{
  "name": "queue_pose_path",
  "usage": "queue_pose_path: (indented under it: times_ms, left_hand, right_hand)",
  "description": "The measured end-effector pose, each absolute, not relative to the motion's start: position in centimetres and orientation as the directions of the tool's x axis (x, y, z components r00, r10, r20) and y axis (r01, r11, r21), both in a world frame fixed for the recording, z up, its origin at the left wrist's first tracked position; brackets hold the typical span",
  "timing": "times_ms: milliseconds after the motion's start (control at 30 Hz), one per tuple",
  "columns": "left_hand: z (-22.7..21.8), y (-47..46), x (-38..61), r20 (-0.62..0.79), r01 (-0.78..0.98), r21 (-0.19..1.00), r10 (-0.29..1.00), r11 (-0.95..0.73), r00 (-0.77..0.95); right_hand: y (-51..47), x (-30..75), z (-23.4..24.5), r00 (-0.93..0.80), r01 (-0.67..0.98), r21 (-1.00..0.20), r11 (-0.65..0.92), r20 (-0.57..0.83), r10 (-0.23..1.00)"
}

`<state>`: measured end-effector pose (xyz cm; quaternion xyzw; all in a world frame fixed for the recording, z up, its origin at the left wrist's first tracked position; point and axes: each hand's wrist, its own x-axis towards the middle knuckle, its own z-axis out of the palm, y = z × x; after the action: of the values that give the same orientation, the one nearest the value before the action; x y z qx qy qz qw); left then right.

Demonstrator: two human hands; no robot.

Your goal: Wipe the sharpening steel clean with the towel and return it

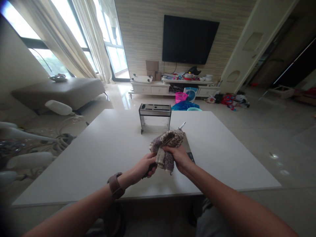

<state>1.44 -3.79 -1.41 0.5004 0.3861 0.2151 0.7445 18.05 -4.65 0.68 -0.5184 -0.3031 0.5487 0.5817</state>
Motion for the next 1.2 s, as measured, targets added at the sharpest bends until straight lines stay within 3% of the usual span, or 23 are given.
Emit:
queue_pose_path:
  times_ms: [733,1000,1200]
  left_hand:
    - [-1.5,-3.7,1.5,-0.302,0.108,0.947,0.721,0.303,0.624]
    - [-1.3,-3.5,1.2,-0.234,0.145,0.972,0.734,0.183,0.638]
    - [-0.8,-3.7,1.0,-0.241,0.156,0.970,0.721,0.185,0.649]
  right_hand:
    - [-4.2,18.4,0.8,0.274,-0.304,-0.946,-0.114,-0.201,0.940]
    - [-2.2,21.7,2.8,0.443,-0.324,-0.945,0.034,-0.120,0.888]
    - [-1.4,24.4,3.9,0.531,-0.347,-0.931,0.117,-0.091,0.842]
